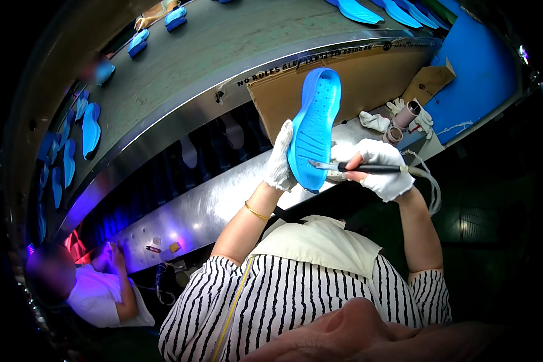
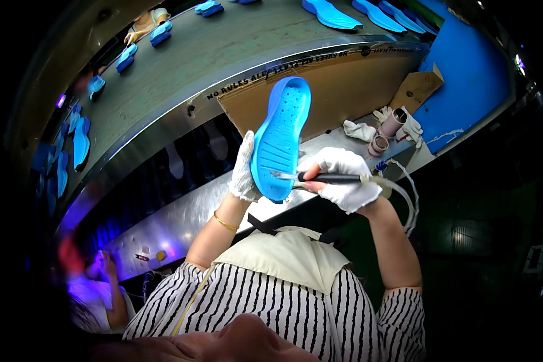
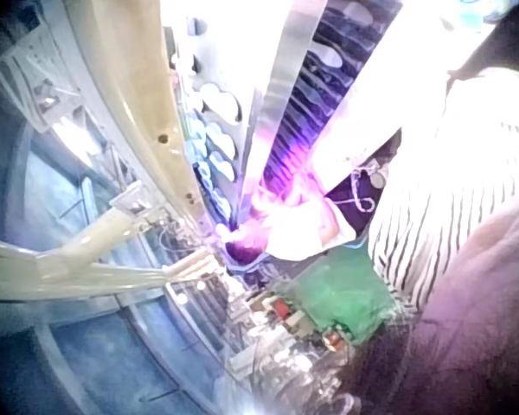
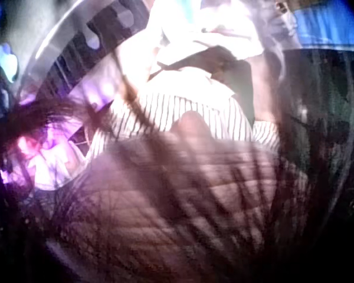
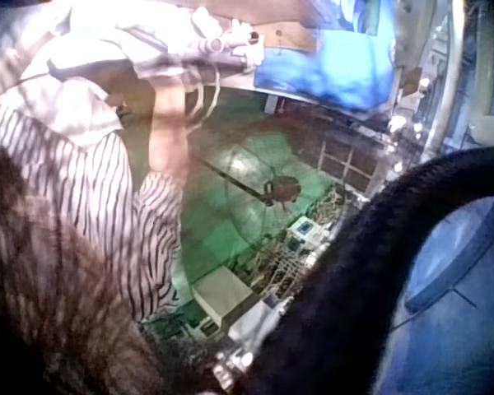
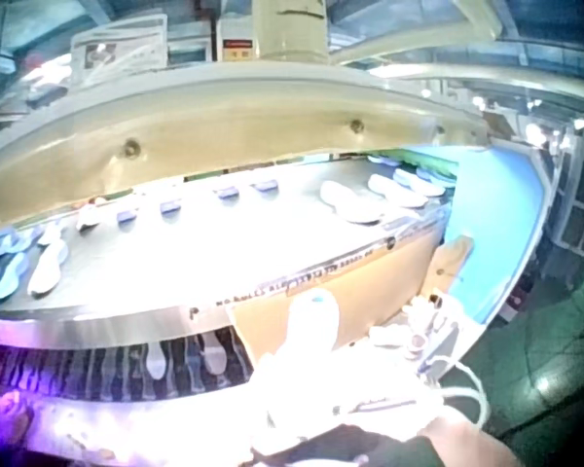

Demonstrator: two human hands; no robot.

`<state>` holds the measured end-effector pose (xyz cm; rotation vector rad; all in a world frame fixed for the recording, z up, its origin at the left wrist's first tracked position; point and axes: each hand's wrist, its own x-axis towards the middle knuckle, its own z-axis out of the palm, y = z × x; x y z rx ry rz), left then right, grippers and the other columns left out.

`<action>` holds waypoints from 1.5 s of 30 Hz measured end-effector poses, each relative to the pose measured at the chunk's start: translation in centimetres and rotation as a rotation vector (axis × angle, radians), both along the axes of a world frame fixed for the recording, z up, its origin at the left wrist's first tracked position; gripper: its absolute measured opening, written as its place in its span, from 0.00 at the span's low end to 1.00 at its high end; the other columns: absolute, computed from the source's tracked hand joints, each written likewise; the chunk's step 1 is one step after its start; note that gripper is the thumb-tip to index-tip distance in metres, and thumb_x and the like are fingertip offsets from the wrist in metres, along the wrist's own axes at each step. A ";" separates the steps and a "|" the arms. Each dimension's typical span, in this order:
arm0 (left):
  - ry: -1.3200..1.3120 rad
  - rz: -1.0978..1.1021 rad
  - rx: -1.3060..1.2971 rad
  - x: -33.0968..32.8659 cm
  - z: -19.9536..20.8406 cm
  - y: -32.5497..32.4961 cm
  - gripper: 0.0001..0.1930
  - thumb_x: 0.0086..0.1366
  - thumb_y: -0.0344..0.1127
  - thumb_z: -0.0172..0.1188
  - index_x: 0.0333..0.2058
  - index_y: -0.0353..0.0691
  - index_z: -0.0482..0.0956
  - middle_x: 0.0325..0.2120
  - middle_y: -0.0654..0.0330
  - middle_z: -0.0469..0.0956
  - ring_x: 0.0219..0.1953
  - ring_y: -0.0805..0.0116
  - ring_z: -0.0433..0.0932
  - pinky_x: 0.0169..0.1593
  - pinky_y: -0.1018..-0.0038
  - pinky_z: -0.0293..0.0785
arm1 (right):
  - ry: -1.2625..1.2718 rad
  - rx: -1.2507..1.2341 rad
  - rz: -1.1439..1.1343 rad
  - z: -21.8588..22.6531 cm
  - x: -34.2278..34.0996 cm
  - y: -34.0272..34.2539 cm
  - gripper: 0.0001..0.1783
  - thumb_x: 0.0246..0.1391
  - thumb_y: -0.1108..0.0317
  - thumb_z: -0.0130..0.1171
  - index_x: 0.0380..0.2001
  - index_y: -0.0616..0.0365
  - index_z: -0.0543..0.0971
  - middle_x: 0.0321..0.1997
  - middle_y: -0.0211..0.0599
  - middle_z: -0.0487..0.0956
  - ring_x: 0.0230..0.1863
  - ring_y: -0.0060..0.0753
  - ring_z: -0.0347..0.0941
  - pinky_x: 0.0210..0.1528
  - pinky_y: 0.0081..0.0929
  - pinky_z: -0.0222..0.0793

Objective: The person applies adhesive to blue shoe soles using a handheld application tool. They pick up a sole from a conveyor belt, apply the substance to the bottom surface by hand, and then place the sole back onto the belt.

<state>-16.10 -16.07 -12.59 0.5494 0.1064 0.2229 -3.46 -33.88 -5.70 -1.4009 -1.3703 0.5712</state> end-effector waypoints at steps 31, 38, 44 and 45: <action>-0.100 -0.043 0.332 -1.4 1.7 0.1 0.38 0.52 0.40 0.66 0.59 0.36 0.58 0.48 0.45 0.72 0.47 0.58 0.76 0.53 0.62 0.73 | 0.656 0.394 -0.475 -5.5 1.1 -2.5 0.09 0.48 0.82 0.58 0.33 0.61 0.74 0.39 0.41 0.78 0.33 0.26 0.73 0.39 0.21 0.69; -0.405 -0.019 0.369 4.3 10.3 6.9 0.37 0.58 0.50 0.54 0.57 0.26 0.58 0.45 0.36 0.72 0.46 0.45 0.75 0.52 0.55 0.72 | 0.861 0.529 -0.477 -6.4 2.3 -4.5 0.09 0.49 0.78 0.61 0.33 0.56 0.75 0.43 0.44 0.77 0.37 0.31 0.73 0.37 0.25 0.71; 0.370 0.649 1.597 11.2 11.6 16.5 0.20 0.65 0.45 0.51 0.50 0.37 0.70 0.44 0.56 0.75 0.48 0.62 0.73 0.53 0.65 0.70 | 0.799 0.574 -0.476 -7.2 3.0 -6.0 0.09 0.48 0.74 0.63 0.33 0.52 0.76 0.42 0.40 0.76 0.43 0.33 0.73 0.43 0.26 0.69; 0.514 0.685 2.037 10.8 11.5 17.1 0.19 0.64 0.45 0.53 0.48 0.39 0.72 0.44 0.57 0.75 0.50 0.63 0.72 0.54 0.65 0.69 | 0.792 0.552 -0.481 -7.7 2.8 -6.0 0.09 0.48 0.74 0.63 0.33 0.53 0.76 0.42 0.40 0.76 0.43 0.34 0.73 0.44 0.27 0.69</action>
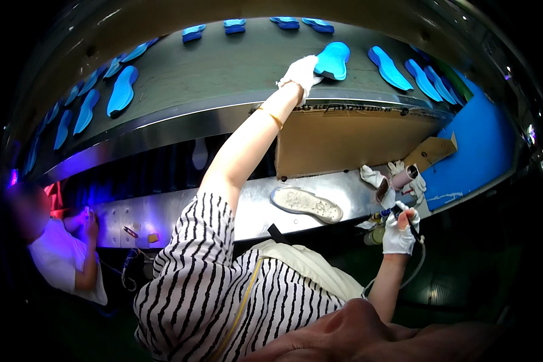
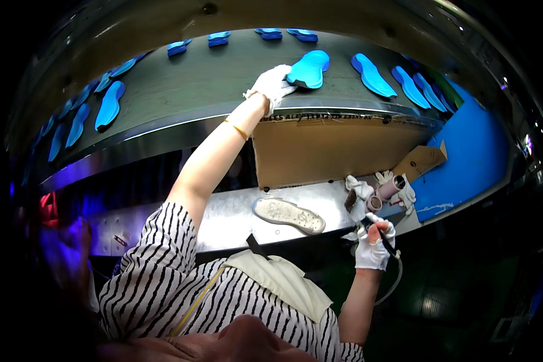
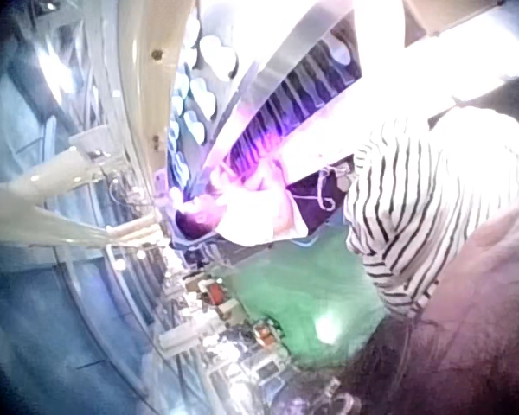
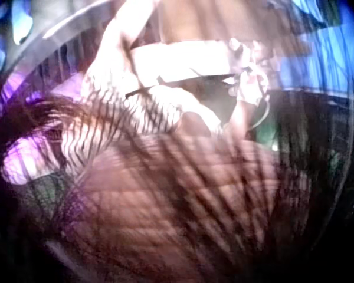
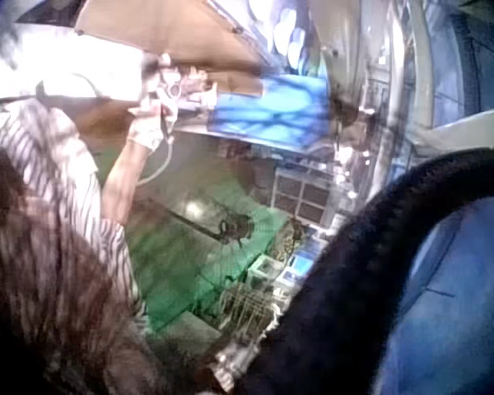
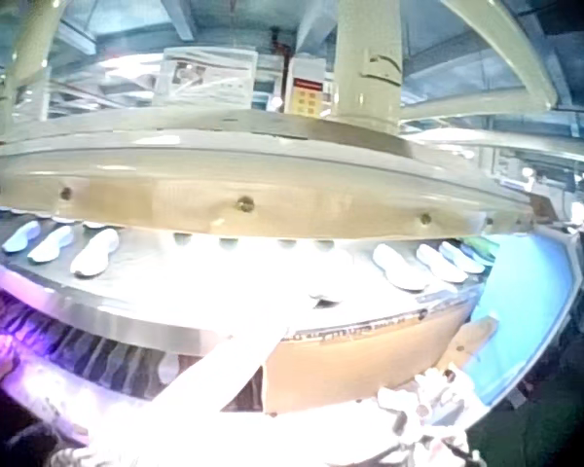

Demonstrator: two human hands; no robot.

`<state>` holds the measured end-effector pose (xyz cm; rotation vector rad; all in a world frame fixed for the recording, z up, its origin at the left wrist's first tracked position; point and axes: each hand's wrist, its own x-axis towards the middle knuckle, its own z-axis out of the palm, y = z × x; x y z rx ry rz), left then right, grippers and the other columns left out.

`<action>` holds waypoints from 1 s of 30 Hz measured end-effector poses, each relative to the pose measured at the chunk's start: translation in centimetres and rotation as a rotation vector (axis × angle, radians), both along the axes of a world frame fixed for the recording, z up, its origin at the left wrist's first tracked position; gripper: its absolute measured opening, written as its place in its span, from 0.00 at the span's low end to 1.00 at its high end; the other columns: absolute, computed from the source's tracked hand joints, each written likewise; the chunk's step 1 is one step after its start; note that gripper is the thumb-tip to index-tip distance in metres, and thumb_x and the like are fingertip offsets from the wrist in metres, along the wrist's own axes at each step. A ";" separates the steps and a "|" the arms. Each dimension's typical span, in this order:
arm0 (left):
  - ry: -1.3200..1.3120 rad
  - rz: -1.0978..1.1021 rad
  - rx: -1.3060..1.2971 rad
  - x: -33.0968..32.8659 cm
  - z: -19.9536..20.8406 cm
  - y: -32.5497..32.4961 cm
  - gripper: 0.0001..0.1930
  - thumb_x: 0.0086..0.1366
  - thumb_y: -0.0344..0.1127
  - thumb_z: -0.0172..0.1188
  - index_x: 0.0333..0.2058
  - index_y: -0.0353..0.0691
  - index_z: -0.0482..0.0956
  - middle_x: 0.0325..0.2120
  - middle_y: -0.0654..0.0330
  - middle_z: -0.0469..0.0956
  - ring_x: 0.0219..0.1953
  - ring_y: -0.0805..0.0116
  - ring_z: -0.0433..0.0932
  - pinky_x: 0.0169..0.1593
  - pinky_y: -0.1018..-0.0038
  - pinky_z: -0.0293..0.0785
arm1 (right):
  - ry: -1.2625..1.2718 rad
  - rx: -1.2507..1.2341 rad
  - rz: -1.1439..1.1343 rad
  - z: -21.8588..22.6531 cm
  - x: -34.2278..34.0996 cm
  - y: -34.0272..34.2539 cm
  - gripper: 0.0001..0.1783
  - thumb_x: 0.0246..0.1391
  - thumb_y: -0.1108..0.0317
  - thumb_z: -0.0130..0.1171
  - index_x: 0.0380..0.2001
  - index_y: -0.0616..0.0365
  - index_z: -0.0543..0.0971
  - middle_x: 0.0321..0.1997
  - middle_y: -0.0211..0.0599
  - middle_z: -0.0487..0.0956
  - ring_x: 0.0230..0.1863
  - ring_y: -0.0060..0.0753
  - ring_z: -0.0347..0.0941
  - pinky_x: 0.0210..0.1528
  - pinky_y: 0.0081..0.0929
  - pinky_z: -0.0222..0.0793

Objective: The person applies adhesive to blue shoe soles using a handheld application tool. They pick up a sole from a conveyor belt, apply the substance to the bottom surface by hand, and then place the sole back onto the belt.

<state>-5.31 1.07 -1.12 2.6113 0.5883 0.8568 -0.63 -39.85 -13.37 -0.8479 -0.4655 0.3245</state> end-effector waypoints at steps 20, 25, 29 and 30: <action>-0.009 0.916 0.302 -39.6 -3.6 12.0 0.12 0.59 0.32 0.50 0.39 0.47 0.81 0.38 0.52 0.78 0.43 0.53 0.76 0.49 0.65 0.71 | 0.020 -0.111 0.407 0.5 -4.8 9.1 0.10 0.48 0.80 0.60 0.34 0.59 0.72 0.39 0.41 0.77 0.38 0.31 0.73 0.46 0.26 0.68; -0.120 0.657 0.570 -38.9 -2.4 9.3 0.13 0.54 0.34 0.57 0.41 0.50 0.79 0.39 0.55 0.78 0.42 0.55 0.76 0.49 0.65 0.71 | -0.038 -0.203 0.420 0.0 -4.9 9.8 0.09 0.46 0.79 0.62 0.32 0.61 0.73 0.37 0.40 0.77 0.32 0.26 0.73 0.37 0.21 0.68; 0.066 0.829 0.553 -41.3 -2.4 11.2 0.12 0.49 0.39 0.63 0.35 0.47 0.81 0.38 0.58 0.78 0.43 0.55 0.75 0.53 0.65 0.67 | -0.032 -0.202 0.441 0.5 -4.6 9.8 0.09 0.47 0.80 0.60 0.32 0.61 0.73 0.37 0.41 0.78 0.30 0.26 0.73 0.36 0.20 0.68; 0.051 0.804 0.406 -40.6 -2.3 11.3 0.11 0.49 0.39 0.64 0.33 0.46 0.81 0.37 0.58 0.79 0.42 0.55 0.75 0.53 0.65 0.66 | -0.018 -0.191 0.432 0.4 -4.5 9.7 0.09 0.47 0.81 0.60 0.32 0.61 0.73 0.36 0.41 0.78 0.30 0.25 0.73 0.36 0.20 0.68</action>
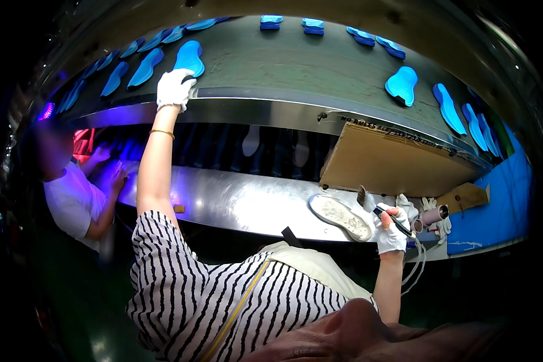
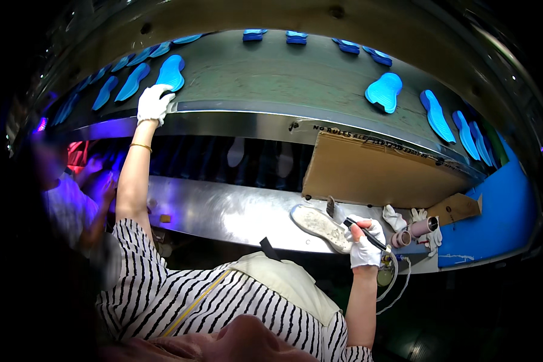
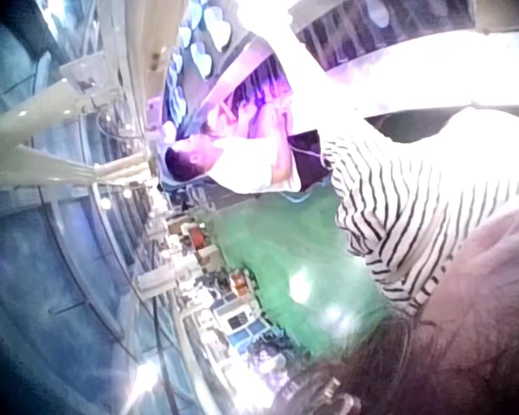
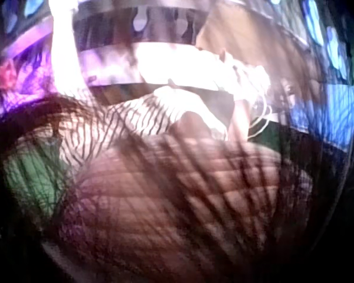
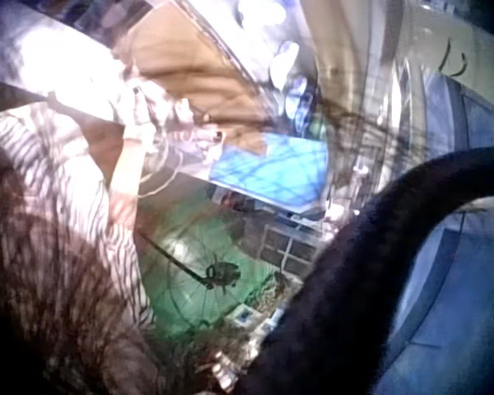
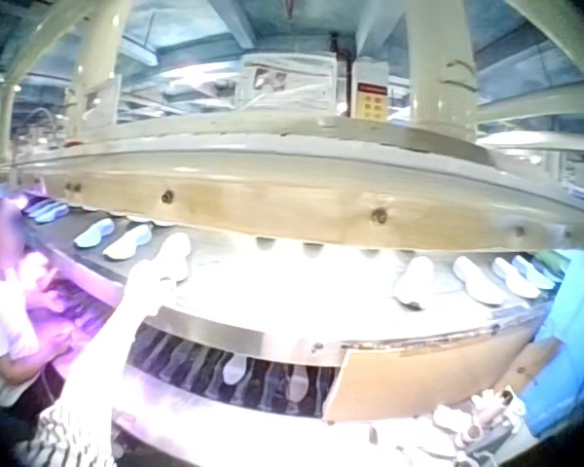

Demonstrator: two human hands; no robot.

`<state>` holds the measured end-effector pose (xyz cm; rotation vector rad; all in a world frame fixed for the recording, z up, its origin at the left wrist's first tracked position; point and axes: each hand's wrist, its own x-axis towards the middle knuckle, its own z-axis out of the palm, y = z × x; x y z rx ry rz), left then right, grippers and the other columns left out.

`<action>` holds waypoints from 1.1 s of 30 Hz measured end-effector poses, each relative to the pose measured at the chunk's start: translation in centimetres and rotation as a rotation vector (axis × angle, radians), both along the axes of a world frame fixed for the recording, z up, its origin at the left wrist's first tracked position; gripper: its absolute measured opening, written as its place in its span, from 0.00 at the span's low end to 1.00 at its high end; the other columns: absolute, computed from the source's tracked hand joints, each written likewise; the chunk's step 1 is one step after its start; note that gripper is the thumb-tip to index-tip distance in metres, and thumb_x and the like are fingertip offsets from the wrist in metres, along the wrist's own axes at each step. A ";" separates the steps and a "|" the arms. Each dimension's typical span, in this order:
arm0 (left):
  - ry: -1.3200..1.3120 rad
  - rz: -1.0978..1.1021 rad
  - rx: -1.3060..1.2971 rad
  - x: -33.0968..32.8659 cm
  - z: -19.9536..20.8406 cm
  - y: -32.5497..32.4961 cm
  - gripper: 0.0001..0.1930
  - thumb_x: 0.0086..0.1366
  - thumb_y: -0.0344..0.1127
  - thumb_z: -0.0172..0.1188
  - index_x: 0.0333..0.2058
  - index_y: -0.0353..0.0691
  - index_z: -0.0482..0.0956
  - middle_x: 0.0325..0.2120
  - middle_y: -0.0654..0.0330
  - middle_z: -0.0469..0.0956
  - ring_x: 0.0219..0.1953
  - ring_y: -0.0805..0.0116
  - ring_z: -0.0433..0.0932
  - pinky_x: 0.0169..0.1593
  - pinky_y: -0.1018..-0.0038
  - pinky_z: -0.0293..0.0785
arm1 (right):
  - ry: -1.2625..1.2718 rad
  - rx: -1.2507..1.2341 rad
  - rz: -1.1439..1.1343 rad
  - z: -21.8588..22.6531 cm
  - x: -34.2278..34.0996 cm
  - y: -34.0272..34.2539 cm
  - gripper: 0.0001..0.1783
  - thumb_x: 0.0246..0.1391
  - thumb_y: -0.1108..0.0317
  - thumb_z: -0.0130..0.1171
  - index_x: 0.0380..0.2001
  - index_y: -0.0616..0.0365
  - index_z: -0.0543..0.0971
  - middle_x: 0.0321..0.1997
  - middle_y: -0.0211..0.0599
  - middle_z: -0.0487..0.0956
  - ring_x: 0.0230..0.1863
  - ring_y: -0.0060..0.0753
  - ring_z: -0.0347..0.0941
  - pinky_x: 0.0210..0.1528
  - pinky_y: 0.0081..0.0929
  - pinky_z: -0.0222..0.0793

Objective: The person applies adhesive to blue shoe soles using a handheld application tool. They pick up a sole from a conveyor belt, apply the substance to the bottom surface by hand, and then place the sole back onto the belt.

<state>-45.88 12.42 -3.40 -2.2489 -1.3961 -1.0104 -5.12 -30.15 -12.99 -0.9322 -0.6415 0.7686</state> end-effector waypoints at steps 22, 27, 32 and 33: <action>-1.616 -1.750 -1.950 23.2 -4.9 -20.6 0.28 0.68 0.57 0.37 0.29 0.40 0.77 0.46 0.39 0.73 0.50 0.45 0.71 0.54 0.52 0.67 | -0.199 -0.014 -0.225 0.5 0.8 -1.2 0.14 0.47 0.81 0.59 0.37 0.59 0.71 0.33 0.35 0.76 0.33 0.24 0.73 0.41 0.21 0.68; -1.674 -1.335 -2.231 23.8 -8.8 -25.8 0.40 0.60 0.71 0.38 0.58 0.41 0.63 0.54 0.47 0.67 0.55 0.51 0.69 0.58 0.54 0.66 | -0.434 -0.088 -0.200 2.5 -1.2 -0.4 0.10 0.44 0.78 0.61 0.31 0.59 0.71 0.26 0.31 0.74 0.27 0.21 0.70 0.32 0.18 0.66; -1.745 -1.381 -2.147 26.6 -8.9 -28.8 0.39 0.60 0.70 0.40 0.57 0.43 0.65 0.52 0.54 0.70 0.51 0.55 0.73 0.54 0.57 0.71 | -0.517 -0.034 -0.228 5.3 -1.7 1.5 0.09 0.44 0.79 0.61 0.29 0.62 0.72 0.27 0.37 0.78 0.26 0.21 0.75 0.29 0.18 0.71; -1.743 -1.327 -2.079 27.2 -9.2 -29.5 0.38 0.59 0.70 0.42 0.57 0.44 0.65 0.51 0.53 0.71 0.49 0.56 0.74 0.53 0.58 0.72 | -0.459 -0.003 -0.234 5.0 -1.4 1.8 0.09 0.45 0.81 0.61 0.30 0.62 0.72 0.27 0.38 0.79 0.27 0.21 0.75 0.29 0.17 0.71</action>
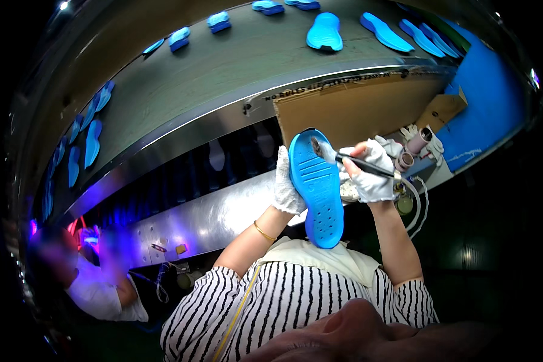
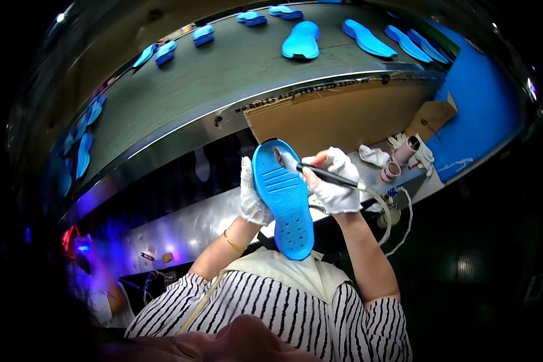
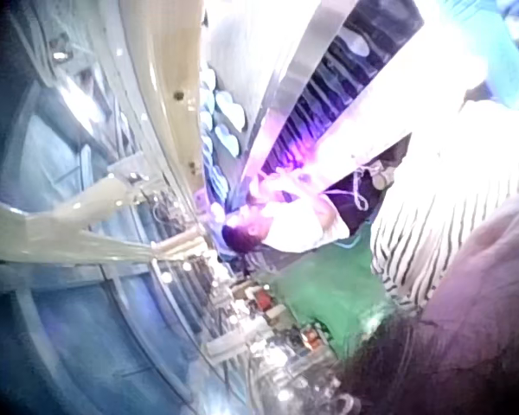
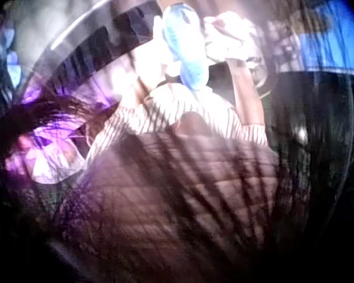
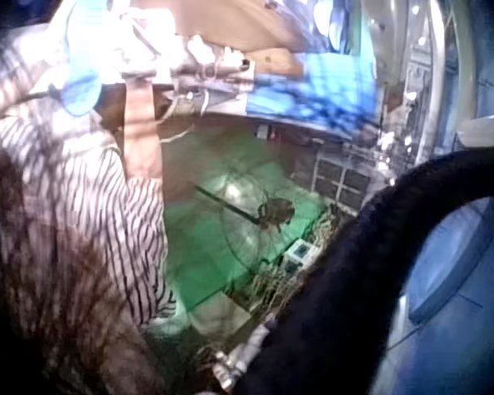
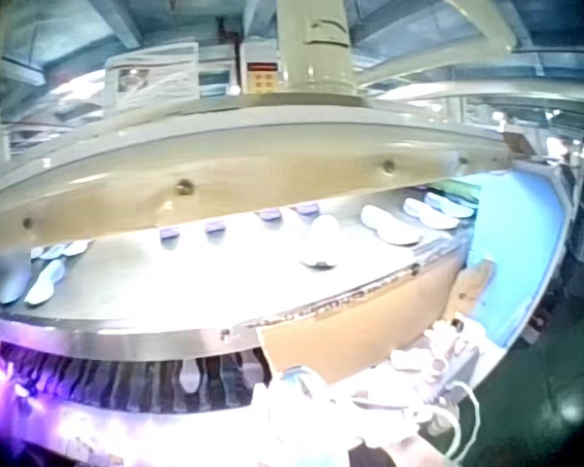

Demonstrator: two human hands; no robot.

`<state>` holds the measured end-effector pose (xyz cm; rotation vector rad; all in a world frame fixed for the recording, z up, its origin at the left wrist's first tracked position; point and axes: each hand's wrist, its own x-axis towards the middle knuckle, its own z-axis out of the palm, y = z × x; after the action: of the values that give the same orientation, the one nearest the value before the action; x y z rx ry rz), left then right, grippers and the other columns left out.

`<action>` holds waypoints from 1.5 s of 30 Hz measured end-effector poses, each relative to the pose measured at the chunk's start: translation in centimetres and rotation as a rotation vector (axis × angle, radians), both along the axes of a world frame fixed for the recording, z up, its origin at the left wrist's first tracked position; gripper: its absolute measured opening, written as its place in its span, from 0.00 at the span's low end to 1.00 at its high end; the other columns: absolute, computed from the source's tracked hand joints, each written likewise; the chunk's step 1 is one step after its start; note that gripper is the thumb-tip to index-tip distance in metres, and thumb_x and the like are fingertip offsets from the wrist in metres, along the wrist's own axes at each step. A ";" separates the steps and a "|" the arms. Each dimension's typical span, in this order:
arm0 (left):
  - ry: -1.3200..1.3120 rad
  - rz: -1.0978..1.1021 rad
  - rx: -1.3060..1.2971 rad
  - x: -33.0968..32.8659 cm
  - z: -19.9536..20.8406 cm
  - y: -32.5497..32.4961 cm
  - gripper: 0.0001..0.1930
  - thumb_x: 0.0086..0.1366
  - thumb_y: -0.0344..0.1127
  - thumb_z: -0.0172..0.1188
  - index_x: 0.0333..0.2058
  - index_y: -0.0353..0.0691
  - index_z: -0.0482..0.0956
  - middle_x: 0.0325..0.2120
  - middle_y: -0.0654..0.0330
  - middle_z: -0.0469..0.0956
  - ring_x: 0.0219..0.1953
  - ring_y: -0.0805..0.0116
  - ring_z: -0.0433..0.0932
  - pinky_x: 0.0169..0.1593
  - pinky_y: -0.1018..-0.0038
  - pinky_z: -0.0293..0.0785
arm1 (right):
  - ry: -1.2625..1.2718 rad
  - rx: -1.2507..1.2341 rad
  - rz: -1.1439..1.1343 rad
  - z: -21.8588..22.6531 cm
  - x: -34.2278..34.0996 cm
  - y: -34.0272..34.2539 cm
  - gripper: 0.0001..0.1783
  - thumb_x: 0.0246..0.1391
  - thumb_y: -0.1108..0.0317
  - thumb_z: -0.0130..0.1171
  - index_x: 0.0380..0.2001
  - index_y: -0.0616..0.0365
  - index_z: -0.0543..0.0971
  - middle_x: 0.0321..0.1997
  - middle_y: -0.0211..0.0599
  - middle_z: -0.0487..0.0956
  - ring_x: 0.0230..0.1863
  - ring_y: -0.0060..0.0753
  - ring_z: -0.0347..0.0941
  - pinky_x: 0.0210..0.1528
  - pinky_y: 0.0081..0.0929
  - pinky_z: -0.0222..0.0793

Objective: The person applies adhesive to blue shoe soles using a handheld application tool. They pick up a sole from a conveyor belt, apply the substance to the bottom surface by hand, and then place the sole back onto the belt.

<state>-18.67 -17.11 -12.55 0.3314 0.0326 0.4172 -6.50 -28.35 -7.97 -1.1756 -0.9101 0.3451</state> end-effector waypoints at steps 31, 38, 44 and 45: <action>0.192 -0.231 0.176 -1.7 -0.7 -0.2 0.47 0.57 0.75 0.36 0.57 0.36 0.63 0.52 0.48 0.69 0.51 0.54 0.72 0.54 0.60 0.71 | 0.051 -0.132 0.249 -3.7 -2.2 -4.4 0.07 0.46 0.79 0.62 0.29 0.61 0.75 0.28 0.37 0.78 0.28 0.22 0.74 0.33 0.20 0.71; 0.417 -0.140 0.309 -1.0 -3.1 -1.2 0.47 0.55 0.76 0.34 0.57 0.38 0.62 0.48 0.50 0.72 0.46 0.57 0.75 0.49 0.61 0.75 | 0.162 -0.148 0.302 -4.3 -2.4 -5.1 0.06 0.47 0.79 0.61 0.29 0.63 0.75 0.31 0.39 0.79 0.30 0.23 0.75 0.37 0.22 0.73; 0.059 -0.061 0.136 1.3 -1.0 -0.4 0.57 0.43 0.84 0.37 0.56 0.36 0.63 0.47 0.47 0.73 0.47 0.51 0.74 0.52 0.56 0.72 | -0.178 -0.068 0.109 -3.2 -2.6 -3.4 0.06 0.44 0.80 0.63 0.27 0.62 0.77 0.29 0.38 0.78 0.26 0.23 0.75 0.34 0.21 0.71; -0.071 -0.084 0.101 1.5 -1.1 0.0 0.56 0.43 0.83 0.39 0.56 0.36 0.62 0.47 0.47 0.73 0.47 0.50 0.74 0.53 0.55 0.71 | -0.352 -0.030 0.093 -2.3 -2.9 -3.2 0.06 0.43 0.80 0.63 0.27 0.61 0.77 0.29 0.37 0.78 0.26 0.23 0.75 0.34 0.21 0.71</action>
<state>-17.15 -17.11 -13.65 0.4153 -0.0722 0.3473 -9.36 -31.55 -10.25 -1.2463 -1.2721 0.2298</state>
